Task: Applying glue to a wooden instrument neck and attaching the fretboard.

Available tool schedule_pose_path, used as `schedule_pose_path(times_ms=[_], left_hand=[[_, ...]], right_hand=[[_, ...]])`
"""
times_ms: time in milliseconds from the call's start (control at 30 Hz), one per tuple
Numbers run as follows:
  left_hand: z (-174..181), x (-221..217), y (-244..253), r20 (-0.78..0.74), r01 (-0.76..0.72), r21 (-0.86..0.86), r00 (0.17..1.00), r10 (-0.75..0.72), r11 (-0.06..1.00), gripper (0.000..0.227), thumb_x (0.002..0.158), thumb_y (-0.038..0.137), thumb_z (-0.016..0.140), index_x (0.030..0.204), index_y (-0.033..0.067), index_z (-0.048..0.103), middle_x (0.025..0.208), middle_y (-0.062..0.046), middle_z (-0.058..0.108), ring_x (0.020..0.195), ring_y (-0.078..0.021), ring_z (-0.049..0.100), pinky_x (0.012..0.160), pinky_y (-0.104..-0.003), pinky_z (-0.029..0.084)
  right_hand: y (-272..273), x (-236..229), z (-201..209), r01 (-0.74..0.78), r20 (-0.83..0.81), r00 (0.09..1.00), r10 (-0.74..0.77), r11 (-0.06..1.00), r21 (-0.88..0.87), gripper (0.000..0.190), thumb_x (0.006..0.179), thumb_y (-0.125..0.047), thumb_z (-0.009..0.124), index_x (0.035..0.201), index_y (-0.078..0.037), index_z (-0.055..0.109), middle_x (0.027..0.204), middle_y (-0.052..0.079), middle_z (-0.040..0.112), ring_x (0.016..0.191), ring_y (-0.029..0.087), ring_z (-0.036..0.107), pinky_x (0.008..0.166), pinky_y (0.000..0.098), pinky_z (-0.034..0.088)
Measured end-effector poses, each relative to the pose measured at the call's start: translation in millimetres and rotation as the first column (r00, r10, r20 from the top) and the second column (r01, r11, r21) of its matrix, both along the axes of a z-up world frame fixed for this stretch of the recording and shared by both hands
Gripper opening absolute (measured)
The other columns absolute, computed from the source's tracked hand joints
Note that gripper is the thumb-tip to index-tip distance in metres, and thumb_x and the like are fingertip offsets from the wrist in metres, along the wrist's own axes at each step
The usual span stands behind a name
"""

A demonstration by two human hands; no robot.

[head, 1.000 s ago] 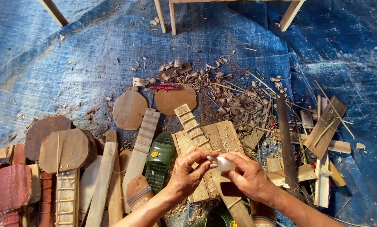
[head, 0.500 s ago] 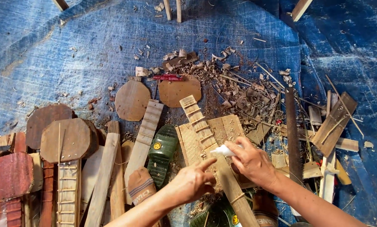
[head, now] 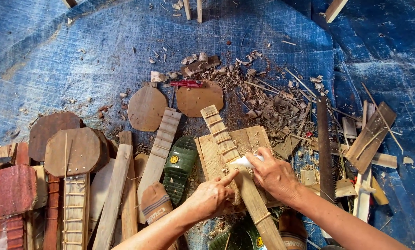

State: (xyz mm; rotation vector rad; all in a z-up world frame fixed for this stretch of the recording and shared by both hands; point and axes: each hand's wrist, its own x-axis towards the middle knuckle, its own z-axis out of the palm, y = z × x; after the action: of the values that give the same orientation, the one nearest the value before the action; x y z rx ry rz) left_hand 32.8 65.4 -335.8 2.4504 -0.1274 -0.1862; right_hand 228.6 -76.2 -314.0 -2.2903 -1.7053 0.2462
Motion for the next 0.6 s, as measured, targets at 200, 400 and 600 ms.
schedule_pose_path(times_ms=[200,400,600], left_hand=[[5.5,-2.5,3.0,0.032,-0.022,-0.018,0.999,0.022,1.0,0.017,0.086,0.01,0.072,0.07,0.0043,0.071,0.157,-0.026,0.042,0.064,-0.0179,0.055,0.056,-0.027,0.057],[0.5,-1.8,2.7,0.011,-0.018,-0.018,1.0,0.018,1.0,0.015,0.086,0.011,0.072,0.072,0.0046,0.072,0.148,-0.02,0.05,0.065,-0.0176,0.054,0.056,-0.027,0.057],[0.8,-2.5,3.3,0.029,-0.033,-0.04,0.999,0.034,0.999,0.016,0.086,0.012,0.073,0.072,0.0054,0.073,0.146,-0.02,0.055,0.067,-0.018,0.057,0.059,-0.029,0.057]], right_hand=[[8.0,-5.9,15.2,-0.016,0.035,0.999,0.017,0.999,-0.033,0.027,0.088,-0.014,0.068,0.114,-0.01,0.059,0.097,0.008,0.053,0.041,0.01,0.053,0.03,0.0215,0.051],[13.1,-7.0,21.8,-0.025,0.096,0.995,0.031,0.998,-0.066,0.027,0.089,-0.014,0.065,0.114,-0.007,0.058,0.097,0.01,0.054,0.041,0.013,0.056,0.032,0.0261,0.053],[17.3,-5.5,16.4,-0.047,0.135,0.989,0.054,0.997,-0.056,0.024,0.094,-0.023,0.061,0.11,-0.005,0.061,0.095,0.013,0.056,0.037,0.009,0.051,0.026,0.0229,0.049]])
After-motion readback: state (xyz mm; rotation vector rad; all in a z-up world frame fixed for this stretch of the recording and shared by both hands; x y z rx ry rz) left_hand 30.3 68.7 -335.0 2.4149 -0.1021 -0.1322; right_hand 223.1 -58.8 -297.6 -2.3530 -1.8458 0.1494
